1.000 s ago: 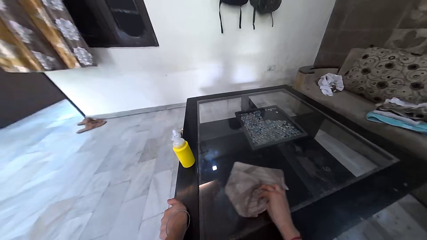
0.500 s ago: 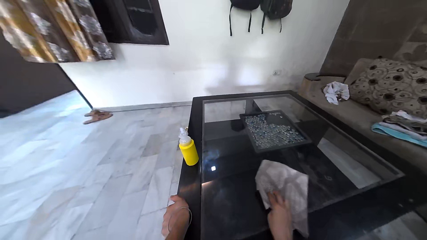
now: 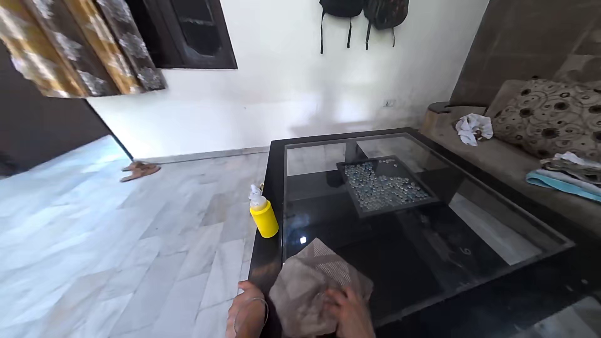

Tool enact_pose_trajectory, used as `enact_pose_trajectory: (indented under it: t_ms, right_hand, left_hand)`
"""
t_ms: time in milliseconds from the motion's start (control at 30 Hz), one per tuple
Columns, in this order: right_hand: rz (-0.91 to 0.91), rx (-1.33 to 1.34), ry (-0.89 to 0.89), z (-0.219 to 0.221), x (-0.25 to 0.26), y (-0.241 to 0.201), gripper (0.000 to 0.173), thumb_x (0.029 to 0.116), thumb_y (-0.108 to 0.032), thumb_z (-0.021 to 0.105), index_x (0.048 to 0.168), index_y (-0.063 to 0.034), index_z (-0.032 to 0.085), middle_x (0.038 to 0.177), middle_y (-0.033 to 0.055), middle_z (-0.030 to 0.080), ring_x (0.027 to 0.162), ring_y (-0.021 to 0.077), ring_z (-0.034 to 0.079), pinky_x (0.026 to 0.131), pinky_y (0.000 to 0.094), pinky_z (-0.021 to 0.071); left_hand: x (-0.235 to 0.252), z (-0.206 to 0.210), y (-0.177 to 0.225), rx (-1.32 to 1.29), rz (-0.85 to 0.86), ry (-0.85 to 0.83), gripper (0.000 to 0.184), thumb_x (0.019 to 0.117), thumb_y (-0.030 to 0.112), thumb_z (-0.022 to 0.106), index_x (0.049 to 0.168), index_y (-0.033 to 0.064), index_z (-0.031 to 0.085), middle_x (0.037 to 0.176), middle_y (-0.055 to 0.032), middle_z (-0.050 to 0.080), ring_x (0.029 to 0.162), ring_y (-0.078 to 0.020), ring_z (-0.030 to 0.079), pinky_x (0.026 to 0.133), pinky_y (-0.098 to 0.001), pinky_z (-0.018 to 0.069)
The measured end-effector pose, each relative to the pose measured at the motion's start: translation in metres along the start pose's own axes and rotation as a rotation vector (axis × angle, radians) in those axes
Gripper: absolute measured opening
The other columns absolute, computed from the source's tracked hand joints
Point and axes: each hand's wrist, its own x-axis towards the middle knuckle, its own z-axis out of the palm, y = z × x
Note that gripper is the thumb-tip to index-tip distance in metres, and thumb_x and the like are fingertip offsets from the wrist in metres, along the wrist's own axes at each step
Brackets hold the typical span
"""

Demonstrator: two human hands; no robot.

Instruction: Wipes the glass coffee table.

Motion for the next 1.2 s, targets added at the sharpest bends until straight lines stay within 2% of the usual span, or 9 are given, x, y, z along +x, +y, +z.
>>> enact_pose_trajectory:
  t_ms: [133, 333, 467, 600, 733, 833, 1000, 1100, 1200]
  right_hand:
    - [0.322, -0.14, 0.226, -0.033, 0.006, 0.063, 0.045, 0.0835, 0.013, 0.061, 0.108, -0.0168, 0.083, 0.131, 0.0075, 0.071, 0.124, 0.0435, 0.06, 0.1, 0.0607, 0.0472]
    - [0.817, -0.254, 0.606, -0.084, -0.028, 0.129, 0.032, 0.0849, 0.012, 0.063, 0.105, -0.0066, 0.081, 0.13, 0.0211, 0.069, 0.118, 0.0558, 0.059, 0.096, 0.0717, 0.0433]
    - [0.927, -0.211, 0.717, -0.091, -0.041, 0.139, 0.031, 0.087, 0.009, 0.063, 0.111, -0.0026, 0.079, 0.134, 0.0268, 0.064, 0.12, 0.0597, 0.056, 0.097, 0.0724, 0.0428]
    - [0.833, -0.193, 0.593, -0.076, -0.023, 0.12, 0.039, 0.0869, 0.013, 0.06, 0.12, -0.0009, 0.075, 0.138, 0.0292, 0.06, 0.122, 0.0583, 0.055, 0.099, 0.0684, 0.0448]
    - [0.662, -0.15, 0.38, -0.049, 0.003, 0.079, 0.045, 0.0867, 0.014, 0.058, 0.123, -0.0057, 0.075, 0.139, 0.0225, 0.063, 0.127, 0.0507, 0.056, 0.104, 0.0606, 0.0457]
    - [0.411, -0.052, 0.171, -0.025, 0.013, 0.038, 0.046, 0.0862, 0.013, 0.058, 0.124, -0.0076, 0.076, 0.14, 0.0176, 0.064, 0.127, 0.0454, 0.057, 0.105, 0.0547, 0.0473]
    - [-0.107, 0.129, -0.099, 0.02, 0.007, -0.024, 0.047, 0.0846, 0.013, 0.062, 0.122, -0.0108, 0.077, 0.136, 0.0133, 0.068, 0.123, 0.0428, 0.062, 0.104, 0.0546, 0.0498]
    - [-0.175, 0.124, -0.08, 0.032, 0.009, -0.027, 0.044, 0.0855, 0.011, 0.062, 0.12, -0.0116, 0.078, 0.134, 0.0112, 0.069, 0.119, 0.0407, 0.064, 0.1, 0.0541, 0.0522]
    - [-0.036, 0.041, -0.035, 0.004, 0.021, 0.01, 0.044, 0.0847, 0.012, 0.061, 0.114, -0.0151, 0.081, 0.136, 0.0067, 0.069, 0.126, 0.0401, 0.06, 0.103, 0.0559, 0.0487]
  left_hand:
    - [-0.004, -0.001, 0.001, -0.03, -0.02, -0.009, 0.086, 0.1089, 0.056, 0.005, 0.131, -0.0018, 0.064, 0.141, -0.0245, 0.061, 0.136, -0.0396, 0.056, 0.105, -0.0589, 0.0478]
    - [0.0, 0.0, 0.002, -0.02, -0.016, -0.029, 0.085, 0.1089, 0.057, 0.006, 0.134, -0.0012, 0.062, 0.143, -0.024, 0.06, 0.136, -0.0389, 0.056, 0.105, -0.0597, 0.0468]
    - [-0.001, 0.0, 0.001, -0.038, -0.014, -0.028, 0.083, 0.1091, 0.056, 0.007, 0.134, -0.001, 0.062, 0.143, -0.0245, 0.06, 0.137, -0.0401, 0.055, 0.104, -0.0611, 0.0472]
    - [0.002, 0.002, 0.003, -0.04, -0.031, -0.015, 0.084, 0.1087, 0.058, 0.007, 0.13, -0.0005, 0.065, 0.14, -0.0242, 0.061, 0.135, -0.0407, 0.057, 0.104, -0.0613, 0.0475]
    - [-0.001, 0.0, 0.001, -0.008, 0.0, -0.028, 0.084, 0.1091, 0.056, 0.006, 0.128, -0.0004, 0.065, 0.137, -0.0236, 0.064, 0.132, -0.0394, 0.06, 0.101, -0.0603, 0.0491]
    - [-0.001, 0.0, 0.001, 0.001, 0.014, -0.031, 0.084, 0.1091, 0.055, 0.004, 0.133, -0.0004, 0.063, 0.141, -0.0231, 0.062, 0.134, -0.0387, 0.057, 0.103, -0.0592, 0.0487]
    - [-0.006, -0.005, -0.002, 0.015, 0.044, -0.032, 0.084, 0.1094, 0.055, 0.005, 0.135, -0.0023, 0.061, 0.142, -0.0248, 0.06, 0.136, -0.0391, 0.056, 0.106, -0.0595, 0.0471]
    - [-0.002, -0.004, -0.004, 0.024, 0.066, -0.021, 0.085, 0.1093, 0.056, 0.004, 0.133, -0.0026, 0.062, 0.139, -0.0248, 0.062, 0.135, -0.0389, 0.057, 0.104, -0.0595, 0.0479]
    - [-0.001, 0.002, -0.001, 0.009, 0.024, 0.004, 0.086, 0.1089, 0.055, 0.003, 0.133, -0.0038, 0.062, 0.142, -0.0253, 0.06, 0.137, -0.0393, 0.055, 0.106, -0.0596, 0.0465]
